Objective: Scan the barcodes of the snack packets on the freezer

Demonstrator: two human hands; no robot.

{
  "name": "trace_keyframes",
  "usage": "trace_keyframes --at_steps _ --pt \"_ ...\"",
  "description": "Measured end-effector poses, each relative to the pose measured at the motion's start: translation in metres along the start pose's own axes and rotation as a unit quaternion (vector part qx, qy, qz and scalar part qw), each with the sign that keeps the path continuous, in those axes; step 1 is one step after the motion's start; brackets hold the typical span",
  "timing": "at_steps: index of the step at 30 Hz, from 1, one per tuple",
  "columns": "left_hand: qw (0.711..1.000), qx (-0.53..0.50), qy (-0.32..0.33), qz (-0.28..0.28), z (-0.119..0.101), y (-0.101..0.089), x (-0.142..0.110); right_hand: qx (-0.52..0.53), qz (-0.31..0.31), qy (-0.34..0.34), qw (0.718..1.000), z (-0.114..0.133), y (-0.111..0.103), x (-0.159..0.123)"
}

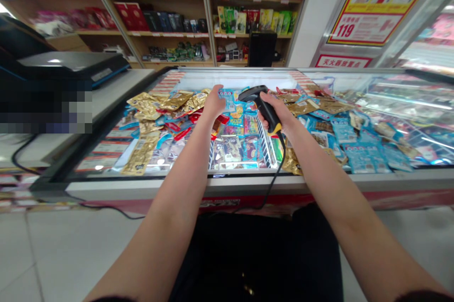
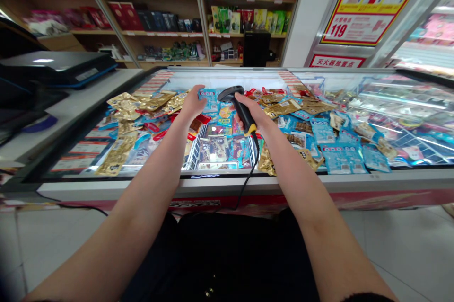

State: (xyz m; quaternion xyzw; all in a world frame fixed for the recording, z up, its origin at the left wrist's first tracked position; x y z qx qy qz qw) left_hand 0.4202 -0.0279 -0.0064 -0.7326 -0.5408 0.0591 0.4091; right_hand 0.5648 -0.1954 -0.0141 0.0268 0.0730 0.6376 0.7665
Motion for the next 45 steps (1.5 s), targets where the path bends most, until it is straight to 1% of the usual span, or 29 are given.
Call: trace_keyframes --at_steps 4,7,9,11,13,15,17,19,21,23,25,27,29,31,33,35,37,41,45 --pt "0.998 0.041 -0.031 -0.031 -0.003 -0.014 -0.003 0.008 -0.047 -0.020 0.999 0.011 -0.013 -0.003" --pt "0.993 0.087 -0.057 -0.056 -0.006 -0.027 -0.006 0.015 -0.085 -0.053 0.995 0.022 -0.024 -0.007" --pt "0.989 0.119 -0.071 -0.059 -0.006 -0.032 -0.009 0.019 -0.103 -0.071 0.992 0.029 -0.030 -0.010" --pt "0.983 0.158 -0.081 -0.048 -0.003 -0.034 -0.013 0.029 -0.119 -0.082 0.989 0.034 -0.036 -0.012" --pt "0.977 0.193 -0.073 -0.045 0.001 -0.034 -0.016 0.041 -0.131 -0.084 0.987 0.036 -0.041 -0.014" --pt "0.975 0.207 -0.048 -0.058 0.004 -0.033 -0.019 0.048 -0.134 -0.081 0.987 0.037 -0.044 -0.014" --pt "0.977 0.196 -0.026 -0.080 0.003 -0.033 -0.020 0.045 -0.130 -0.079 0.987 0.038 -0.045 -0.014" --pt "0.981 0.171 -0.013 -0.096 -0.003 -0.030 -0.021 0.028 -0.124 -0.079 0.989 0.039 -0.046 -0.014" --pt "0.987 0.139 0.008 -0.082 -0.015 -0.021 -0.023 0.007 -0.118 -0.080 0.990 0.041 -0.047 -0.015" --pt "0.992 0.111 0.043 -0.029 -0.034 0.000 -0.028 -0.006 -0.114 -0.081 0.990 0.043 -0.049 -0.016" --pt "0.989 0.106 0.088 0.045 -0.056 0.029 -0.040 -0.010 -0.117 -0.083 0.990 0.044 -0.050 -0.017" --pt "0.979 0.111 0.133 0.102 -0.076 0.060 -0.056 -0.009 -0.124 -0.082 0.989 0.043 -0.052 -0.018" --pt "0.969 0.115 0.175 0.134 -0.093 0.086 -0.071 -0.005 -0.129 -0.082 0.988 0.042 -0.053 -0.018" --pt "0.960 0.118 0.194 0.166 -0.103 0.108 -0.081 0.002 -0.127 -0.084 0.988 0.042 -0.052 -0.017" --pt "0.954 0.126 0.186 0.199 -0.106 0.121 -0.084 0.009 -0.118 -0.086 0.989 0.041 -0.050 -0.016" --pt "0.953 0.131 0.169 0.217 -0.105 0.125 -0.081 0.011 -0.111 -0.082 0.990 0.041 -0.048 -0.015" --pt "0.956 0.125 0.153 0.215 -0.101 0.122 -0.076 0.008 -0.108 -0.074 0.991 0.040 -0.045 -0.014" --pt "0.976 0.093 0.111 0.164 -0.085 0.104 -0.059 0.014 -0.104 -0.059 0.993 0.037 -0.038 -0.011" --pt "0.991 0.016 0.052 0.123 -0.059 0.085 -0.040 0.010 -0.085 -0.044 0.995 0.029 -0.027 -0.009"
Point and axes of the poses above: each hand's wrist, its own x-axis towards the middle knuckle, its own y-axis out of the palm, z = x × y, the point moved 5 cm from there along x, towards the middle knuckle
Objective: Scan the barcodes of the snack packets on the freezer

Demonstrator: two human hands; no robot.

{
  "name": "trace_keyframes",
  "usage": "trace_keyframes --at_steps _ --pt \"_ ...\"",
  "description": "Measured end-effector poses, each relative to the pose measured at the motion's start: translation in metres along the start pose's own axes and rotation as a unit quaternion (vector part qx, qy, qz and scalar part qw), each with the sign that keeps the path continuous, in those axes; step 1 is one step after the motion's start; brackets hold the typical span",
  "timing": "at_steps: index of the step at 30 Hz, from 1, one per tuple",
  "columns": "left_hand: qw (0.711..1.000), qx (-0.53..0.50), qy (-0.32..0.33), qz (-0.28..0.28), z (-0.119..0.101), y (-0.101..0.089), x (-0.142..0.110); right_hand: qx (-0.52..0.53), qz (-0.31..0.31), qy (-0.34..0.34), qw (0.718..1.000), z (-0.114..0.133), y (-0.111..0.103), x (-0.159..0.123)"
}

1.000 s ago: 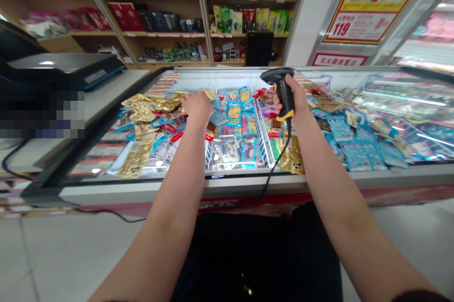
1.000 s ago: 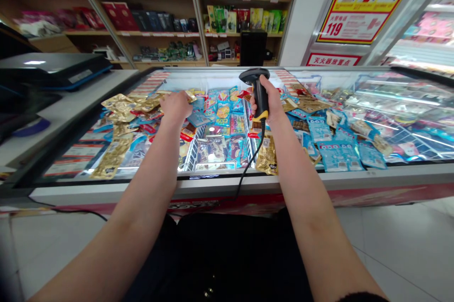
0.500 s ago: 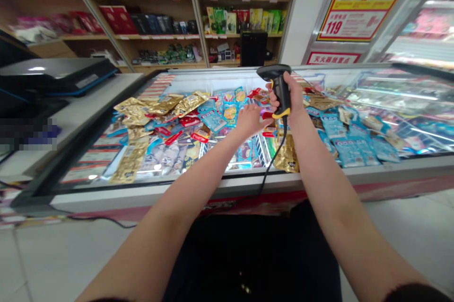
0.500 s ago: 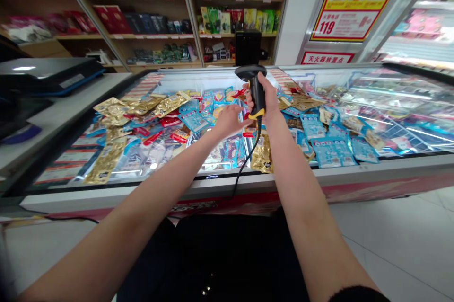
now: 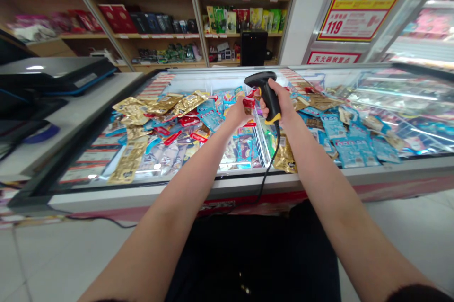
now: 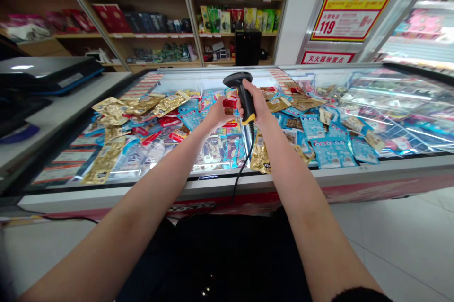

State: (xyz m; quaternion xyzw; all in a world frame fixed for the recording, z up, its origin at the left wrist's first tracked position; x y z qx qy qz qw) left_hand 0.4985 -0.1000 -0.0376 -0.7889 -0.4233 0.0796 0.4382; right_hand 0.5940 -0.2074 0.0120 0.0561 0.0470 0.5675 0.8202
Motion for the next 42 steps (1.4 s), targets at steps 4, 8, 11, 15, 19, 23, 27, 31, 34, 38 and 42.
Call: trace_keyframes --at_steps 4,8,11,15,19,23,27,31,34,38,42 --pt "0.996 -0.056 -0.023 -0.065 0.025 -0.029 0.010 0.000 0.017 0.016 1.000 -0.013 0.011 0.000" --pt "0.989 -0.069 -0.043 -0.120 0.044 -0.054 0.017 0.010 0.045 0.039 0.998 -0.026 0.021 0.002" --pt "0.983 -0.096 -0.045 -0.149 0.057 -0.064 0.022 -0.002 0.065 0.059 0.996 -0.031 0.029 0.000" --pt "0.976 -0.114 -0.055 -0.175 0.070 -0.068 0.027 -0.016 0.076 0.071 0.994 -0.033 0.035 -0.004" --pt "0.972 -0.117 -0.064 -0.194 0.076 -0.069 0.028 -0.012 0.085 0.075 0.993 -0.034 0.036 -0.006" --pt "0.968 -0.117 -0.078 -0.206 0.080 -0.070 0.030 -0.019 0.096 0.077 0.992 -0.034 0.037 -0.007" --pt "0.967 -0.113 -0.082 -0.212 0.080 -0.070 0.030 -0.019 0.105 0.074 0.992 -0.034 0.039 -0.009" --pt "0.967 -0.115 -0.089 -0.208 0.078 -0.071 0.027 -0.021 0.107 0.071 0.991 -0.034 0.039 -0.009" --pt "0.967 -0.119 -0.092 -0.206 0.077 -0.072 0.026 -0.023 0.106 0.070 0.992 -0.033 0.039 -0.009" --pt "0.967 -0.123 -0.090 -0.204 0.077 -0.072 0.026 -0.022 0.110 0.068 0.991 -0.033 0.040 -0.010" --pt "0.964 -0.127 -0.093 -0.214 0.077 -0.074 0.025 -0.021 0.111 0.077 0.991 -0.033 0.040 -0.009"
Point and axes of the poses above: each hand's wrist, its own x-axis towards the middle knuckle, its own y-axis out of the palm, z = x × y, the point moved 5 cm from there along x, towards the middle knuckle
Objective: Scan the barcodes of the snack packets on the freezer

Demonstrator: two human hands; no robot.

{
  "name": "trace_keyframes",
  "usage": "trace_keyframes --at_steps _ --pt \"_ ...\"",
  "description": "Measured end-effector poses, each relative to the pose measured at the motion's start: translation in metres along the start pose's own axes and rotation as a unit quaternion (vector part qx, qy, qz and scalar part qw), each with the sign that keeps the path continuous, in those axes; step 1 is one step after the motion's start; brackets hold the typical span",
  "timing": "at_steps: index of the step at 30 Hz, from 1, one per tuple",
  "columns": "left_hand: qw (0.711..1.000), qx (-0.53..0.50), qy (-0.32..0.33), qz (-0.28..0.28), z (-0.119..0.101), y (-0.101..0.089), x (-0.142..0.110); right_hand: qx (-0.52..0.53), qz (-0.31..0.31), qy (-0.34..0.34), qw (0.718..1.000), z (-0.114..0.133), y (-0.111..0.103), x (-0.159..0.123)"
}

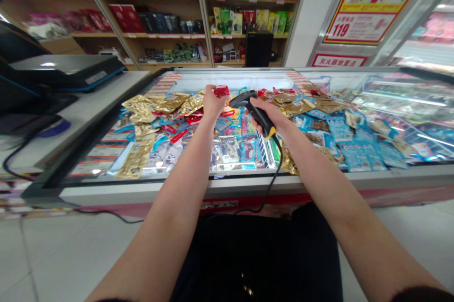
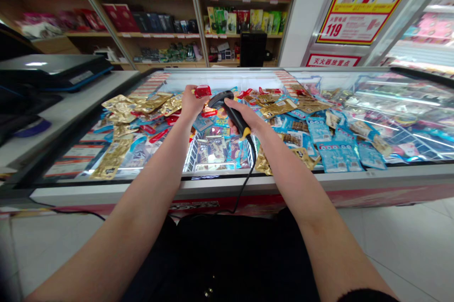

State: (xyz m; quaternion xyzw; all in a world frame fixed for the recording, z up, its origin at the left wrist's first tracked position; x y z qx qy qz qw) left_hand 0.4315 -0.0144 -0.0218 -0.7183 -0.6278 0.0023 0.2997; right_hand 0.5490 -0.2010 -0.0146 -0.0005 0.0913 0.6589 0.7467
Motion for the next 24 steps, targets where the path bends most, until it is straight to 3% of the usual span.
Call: trace_keyframes --at_steps 24 --pt "1.000 0.012 0.006 -0.016 -0.009 -0.010 -0.006 0.009 0.018 -0.011 1.000 -0.003 -0.002 0.003"
Point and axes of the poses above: each hand's wrist, its own x-axis towards the middle knuckle, its own y-axis out of the palm, z = x × y, the point moved 5 cm from there along x, towards the middle knuckle
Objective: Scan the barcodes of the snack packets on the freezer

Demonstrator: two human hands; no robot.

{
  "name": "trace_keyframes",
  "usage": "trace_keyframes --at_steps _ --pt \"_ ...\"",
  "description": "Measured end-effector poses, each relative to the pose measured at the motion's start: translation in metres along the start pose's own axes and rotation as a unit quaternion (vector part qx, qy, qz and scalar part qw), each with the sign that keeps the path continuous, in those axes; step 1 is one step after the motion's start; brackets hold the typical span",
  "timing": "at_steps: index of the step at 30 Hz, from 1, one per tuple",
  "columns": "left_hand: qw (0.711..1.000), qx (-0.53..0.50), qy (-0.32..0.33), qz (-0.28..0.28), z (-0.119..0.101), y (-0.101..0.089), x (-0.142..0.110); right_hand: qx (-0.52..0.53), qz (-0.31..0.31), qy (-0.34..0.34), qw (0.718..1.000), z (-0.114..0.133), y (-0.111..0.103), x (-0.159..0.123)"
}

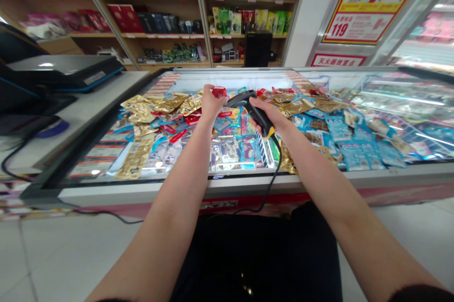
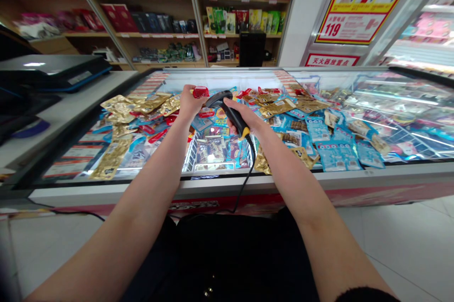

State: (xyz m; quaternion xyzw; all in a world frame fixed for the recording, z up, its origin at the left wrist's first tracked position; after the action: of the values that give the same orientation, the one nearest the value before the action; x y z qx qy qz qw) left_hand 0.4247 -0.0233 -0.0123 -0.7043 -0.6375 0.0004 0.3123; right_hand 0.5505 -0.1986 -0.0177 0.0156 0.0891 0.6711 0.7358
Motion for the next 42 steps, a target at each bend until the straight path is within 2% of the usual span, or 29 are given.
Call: trace_keyframes --at_steps 16,19,22,25,27,29,32,34,36,38,39,42 --pt "0.999 0.040 -0.009 0.012 0.000 0.000 0.001 -0.013 0.017 0.000 1.000 0.001 0.002 -0.001" --pt "0.996 0.087 -0.011 0.019 -0.007 -0.004 -0.004 -0.010 0.010 0.002 1.000 0.000 0.001 -0.001" --pt "0.983 0.180 -0.004 0.030 -0.014 -0.013 -0.014 0.001 -0.002 -0.002 1.000 0.002 -0.004 0.001" --pt "0.972 0.234 0.029 -0.006 -0.021 -0.023 -0.024 0.019 -0.027 -0.020 0.999 0.009 -0.014 0.001" --pt "0.970 0.236 0.060 -0.022 -0.028 -0.022 -0.032 0.027 -0.052 -0.034 0.998 0.016 -0.022 -0.002" --pt "0.966 0.240 0.095 0.019 -0.038 -0.009 -0.045 0.033 -0.072 -0.046 0.996 0.025 -0.030 -0.010" --pt "0.937 0.240 0.174 0.184 -0.063 0.029 -0.091 0.035 -0.111 -0.071 0.991 0.039 -0.044 -0.030" --pt "0.892 0.221 0.255 0.299 -0.084 0.056 -0.141 0.029 -0.144 -0.087 0.985 0.047 -0.056 -0.046" --pt "0.842 0.192 0.344 0.370 -0.103 0.075 -0.194 0.026 -0.166 -0.093 0.981 0.052 -0.068 -0.062" --pt "0.809 0.168 0.393 0.403 -0.115 0.087 -0.233 0.027 -0.172 -0.101 0.980 0.056 -0.078 -0.077" --pt "0.808 0.166 0.393 0.408 -0.117 0.093 -0.244 0.028 -0.177 -0.110 0.978 0.058 -0.083 -0.083" --pt "0.810 0.185 0.370 0.416 -0.118 0.108 -0.246 0.024 -0.205 -0.129 0.970 0.060 -0.098 -0.100"
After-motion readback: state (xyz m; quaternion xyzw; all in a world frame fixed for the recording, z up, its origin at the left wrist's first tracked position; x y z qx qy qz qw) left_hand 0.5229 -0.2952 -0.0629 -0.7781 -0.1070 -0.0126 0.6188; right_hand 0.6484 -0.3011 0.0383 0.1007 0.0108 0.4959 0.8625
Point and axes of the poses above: each hand's wrist, its own x-axis towards the middle knuckle, its own y-axis out of the palm, z = x × y, the point moved 5 cm from there along x, towards the middle knuckle
